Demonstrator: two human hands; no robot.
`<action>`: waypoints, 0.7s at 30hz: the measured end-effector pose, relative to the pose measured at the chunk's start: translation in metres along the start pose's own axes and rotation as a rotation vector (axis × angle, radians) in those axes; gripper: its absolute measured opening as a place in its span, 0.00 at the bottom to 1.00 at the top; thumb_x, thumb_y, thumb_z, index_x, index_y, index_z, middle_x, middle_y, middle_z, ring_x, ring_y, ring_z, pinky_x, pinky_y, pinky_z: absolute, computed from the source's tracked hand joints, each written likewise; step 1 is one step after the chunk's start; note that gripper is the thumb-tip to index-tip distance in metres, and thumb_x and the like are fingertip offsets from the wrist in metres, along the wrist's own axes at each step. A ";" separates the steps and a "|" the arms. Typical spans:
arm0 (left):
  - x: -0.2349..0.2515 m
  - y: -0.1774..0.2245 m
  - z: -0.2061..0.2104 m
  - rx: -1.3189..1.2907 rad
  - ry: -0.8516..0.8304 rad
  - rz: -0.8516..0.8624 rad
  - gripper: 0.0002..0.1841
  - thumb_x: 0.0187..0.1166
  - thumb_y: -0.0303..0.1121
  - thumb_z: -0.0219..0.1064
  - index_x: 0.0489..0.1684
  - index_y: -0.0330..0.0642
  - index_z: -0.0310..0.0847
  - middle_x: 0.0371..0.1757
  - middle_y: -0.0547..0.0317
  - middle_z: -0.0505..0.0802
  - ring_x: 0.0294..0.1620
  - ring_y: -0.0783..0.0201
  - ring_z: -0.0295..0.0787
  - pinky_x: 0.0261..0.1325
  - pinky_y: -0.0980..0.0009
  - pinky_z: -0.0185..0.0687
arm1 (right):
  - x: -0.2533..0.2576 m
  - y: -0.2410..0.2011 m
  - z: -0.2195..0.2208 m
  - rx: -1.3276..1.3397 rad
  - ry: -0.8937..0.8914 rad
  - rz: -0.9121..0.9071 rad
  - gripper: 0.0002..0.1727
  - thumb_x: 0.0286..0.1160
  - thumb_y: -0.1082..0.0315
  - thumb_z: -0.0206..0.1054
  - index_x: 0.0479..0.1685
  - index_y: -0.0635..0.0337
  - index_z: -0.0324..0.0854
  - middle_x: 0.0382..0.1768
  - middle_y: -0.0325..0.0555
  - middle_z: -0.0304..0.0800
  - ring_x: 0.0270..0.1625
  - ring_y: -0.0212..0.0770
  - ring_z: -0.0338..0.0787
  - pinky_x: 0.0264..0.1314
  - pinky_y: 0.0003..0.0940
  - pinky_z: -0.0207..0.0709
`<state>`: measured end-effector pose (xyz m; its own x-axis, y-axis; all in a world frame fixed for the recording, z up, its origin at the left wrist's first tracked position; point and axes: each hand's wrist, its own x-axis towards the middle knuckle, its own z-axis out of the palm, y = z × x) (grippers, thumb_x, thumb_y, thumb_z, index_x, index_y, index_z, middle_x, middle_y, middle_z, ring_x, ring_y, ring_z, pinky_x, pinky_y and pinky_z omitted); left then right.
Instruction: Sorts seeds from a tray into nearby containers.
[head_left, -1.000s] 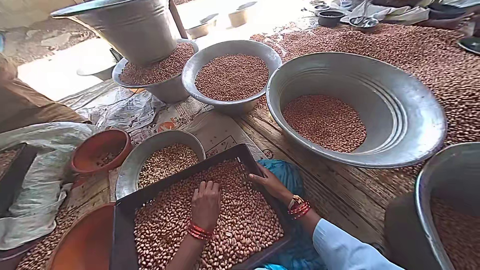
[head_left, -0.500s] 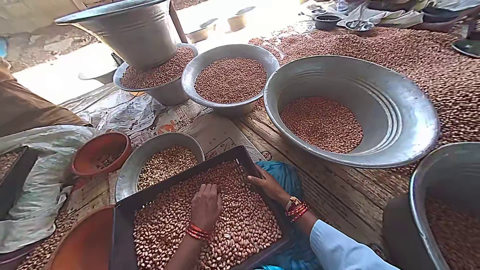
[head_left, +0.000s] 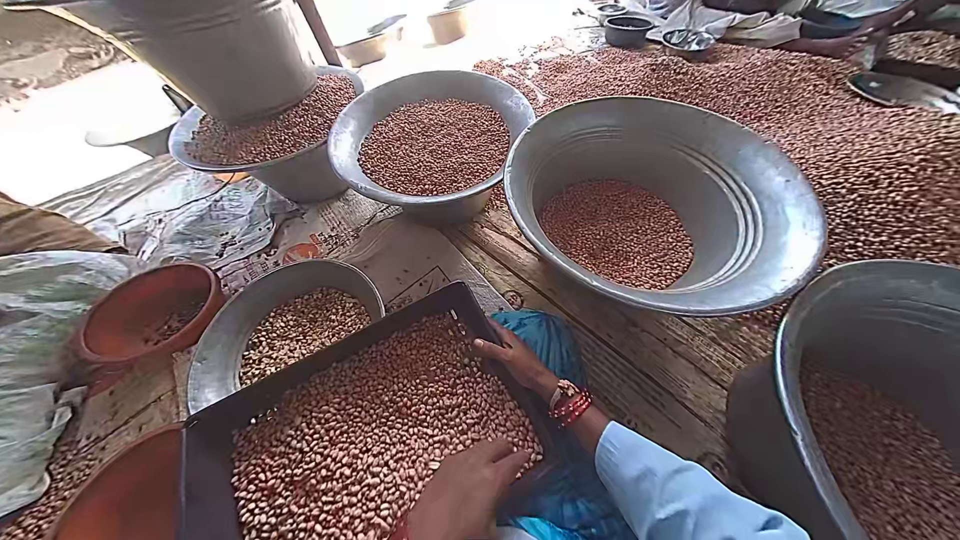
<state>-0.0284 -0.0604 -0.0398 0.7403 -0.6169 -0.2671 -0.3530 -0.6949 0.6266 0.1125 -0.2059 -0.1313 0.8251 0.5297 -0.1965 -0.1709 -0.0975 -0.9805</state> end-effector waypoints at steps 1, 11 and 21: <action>0.006 0.004 0.012 0.008 -0.092 -0.021 0.24 0.75 0.15 0.62 0.72 0.38 0.84 0.64 0.39 0.91 0.64 0.40 0.91 0.59 0.43 0.87 | -0.001 -0.001 0.000 -0.003 0.002 0.002 0.36 0.86 0.59 0.58 0.90 0.67 0.57 0.76 0.59 0.79 0.72 0.37 0.84 0.78 0.35 0.74; -0.007 -0.088 -0.029 0.213 0.317 -0.747 0.27 0.87 0.30 0.60 0.88 0.44 0.69 0.75 0.26 0.78 0.57 0.29 0.89 0.59 0.38 0.84 | -0.002 -0.001 -0.001 -0.034 0.015 -0.001 0.36 0.88 0.61 0.58 0.92 0.67 0.54 0.82 0.60 0.74 0.81 0.39 0.78 0.85 0.36 0.67; 0.000 -0.081 0.018 0.343 0.732 -0.184 0.06 0.70 0.28 0.72 0.36 0.45 0.96 0.39 0.49 0.95 0.42 0.45 0.95 0.37 0.52 0.91 | -0.007 -0.013 0.002 -0.239 0.098 -0.020 0.32 0.90 0.59 0.57 0.90 0.64 0.61 0.68 0.60 0.87 0.67 0.43 0.88 0.74 0.40 0.77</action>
<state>-0.0103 -0.0104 -0.1040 0.9467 -0.1680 0.2747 -0.2568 -0.9086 0.3293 0.1083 -0.2066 -0.1174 0.8774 0.4502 -0.1658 -0.0317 -0.2904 -0.9564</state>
